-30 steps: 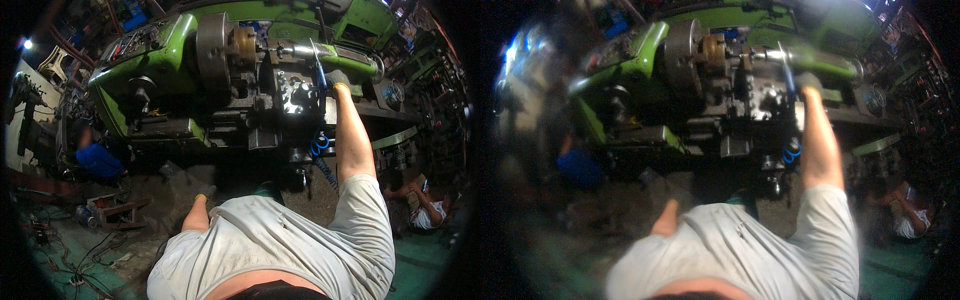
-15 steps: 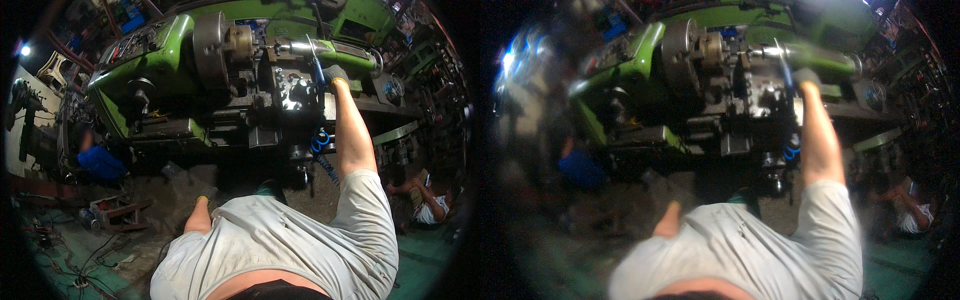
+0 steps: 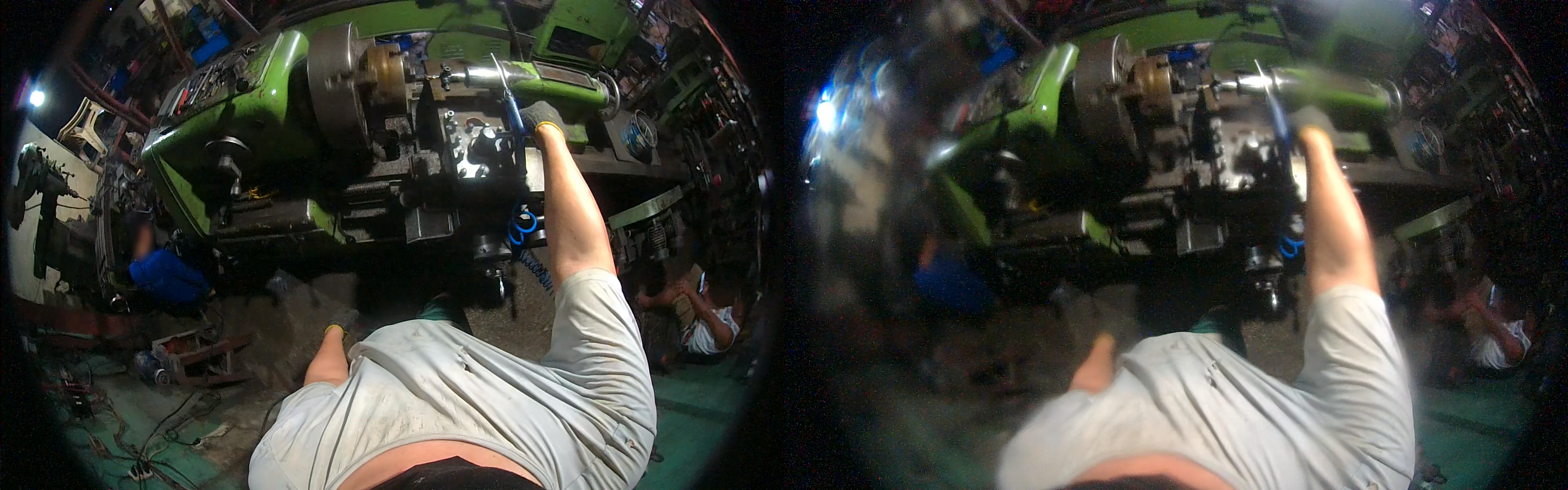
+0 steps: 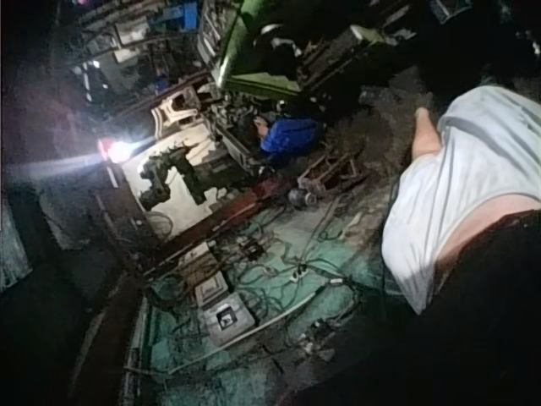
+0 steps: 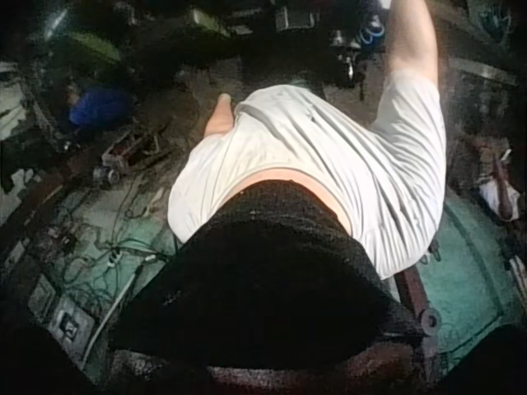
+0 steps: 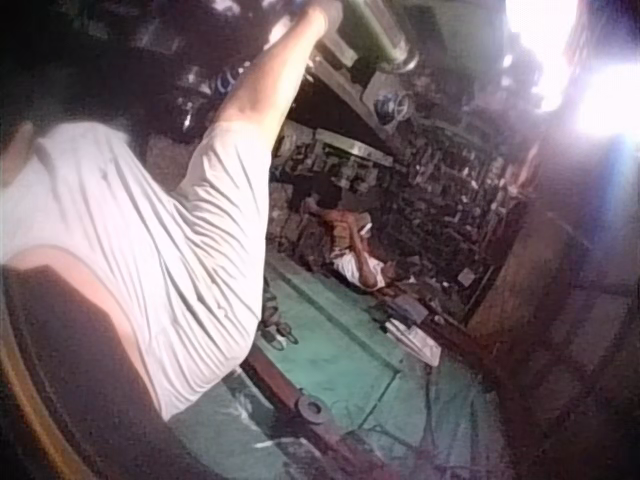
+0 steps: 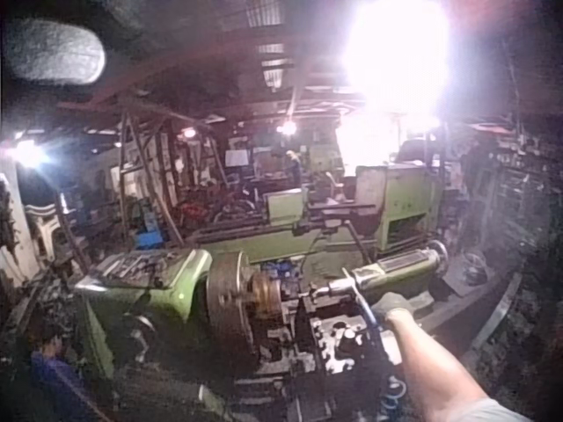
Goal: The person operates a green metal lathe, using a blue-handled tool to adjust the tool post and work on a cylindrical metal part. They repeatedly move the tool carriage and make fine adjustments to the cutting tool position while the part rotates.
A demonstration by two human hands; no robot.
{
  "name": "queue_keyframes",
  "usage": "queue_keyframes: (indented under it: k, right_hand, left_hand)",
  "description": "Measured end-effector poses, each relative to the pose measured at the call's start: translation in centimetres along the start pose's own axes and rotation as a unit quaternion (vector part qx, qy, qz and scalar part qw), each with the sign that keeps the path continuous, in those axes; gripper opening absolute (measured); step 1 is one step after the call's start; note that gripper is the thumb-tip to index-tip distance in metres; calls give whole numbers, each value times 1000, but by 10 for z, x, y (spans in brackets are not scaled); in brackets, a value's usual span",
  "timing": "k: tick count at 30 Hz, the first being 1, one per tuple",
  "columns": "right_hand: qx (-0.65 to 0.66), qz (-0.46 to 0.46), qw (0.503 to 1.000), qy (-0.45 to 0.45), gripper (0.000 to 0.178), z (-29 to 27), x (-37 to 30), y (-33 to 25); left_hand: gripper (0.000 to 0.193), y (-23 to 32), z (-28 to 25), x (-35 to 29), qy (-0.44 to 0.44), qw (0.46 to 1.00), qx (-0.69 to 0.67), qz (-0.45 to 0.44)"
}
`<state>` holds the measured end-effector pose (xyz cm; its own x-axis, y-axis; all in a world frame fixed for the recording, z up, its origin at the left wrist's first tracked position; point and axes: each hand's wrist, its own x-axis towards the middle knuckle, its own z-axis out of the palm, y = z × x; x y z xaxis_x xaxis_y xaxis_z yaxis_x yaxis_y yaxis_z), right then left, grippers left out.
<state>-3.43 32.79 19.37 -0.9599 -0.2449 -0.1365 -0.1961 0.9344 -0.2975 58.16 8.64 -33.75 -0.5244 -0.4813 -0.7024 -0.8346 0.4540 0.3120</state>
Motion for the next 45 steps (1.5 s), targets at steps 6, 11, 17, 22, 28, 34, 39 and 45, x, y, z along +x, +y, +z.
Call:
queue_keyframes:
  k: [6,11,17,22,28,34,39,45]
  right_hand:
    - [3,12,1000,25,35,6,4,1]
    - [8,5,1000,29,56,5,6,4]
    - [-5,11,999,50,41,10,11,4]
    - [-5,-22,999,39,46,3,8,12]
    - [11,-62,997,35,36,10,-2,-5]
    - [49,-88,995,7,36,-4,-7,9]
    - [82,-199,977,13,33,-11,-17,2]
    - [53,-271,959,-67,34,-1,19,25]
  left_hand:
    - [57,-2,-1,0,-5,1000,7,2]
    - [56,1,0,3,-6,1000,8,6]
    - [55,11,13,7,-4,1000,8,14]
    - [55,22,26,19,20,999,18,33]
    - [57,23,24,18,28,999,15,39]
    - [54,128,-7,-36,92,995,-25,22]
    - [51,145,13,-45,134,990,32,12]
    - [49,207,15,-86,159,986,-10,-46]
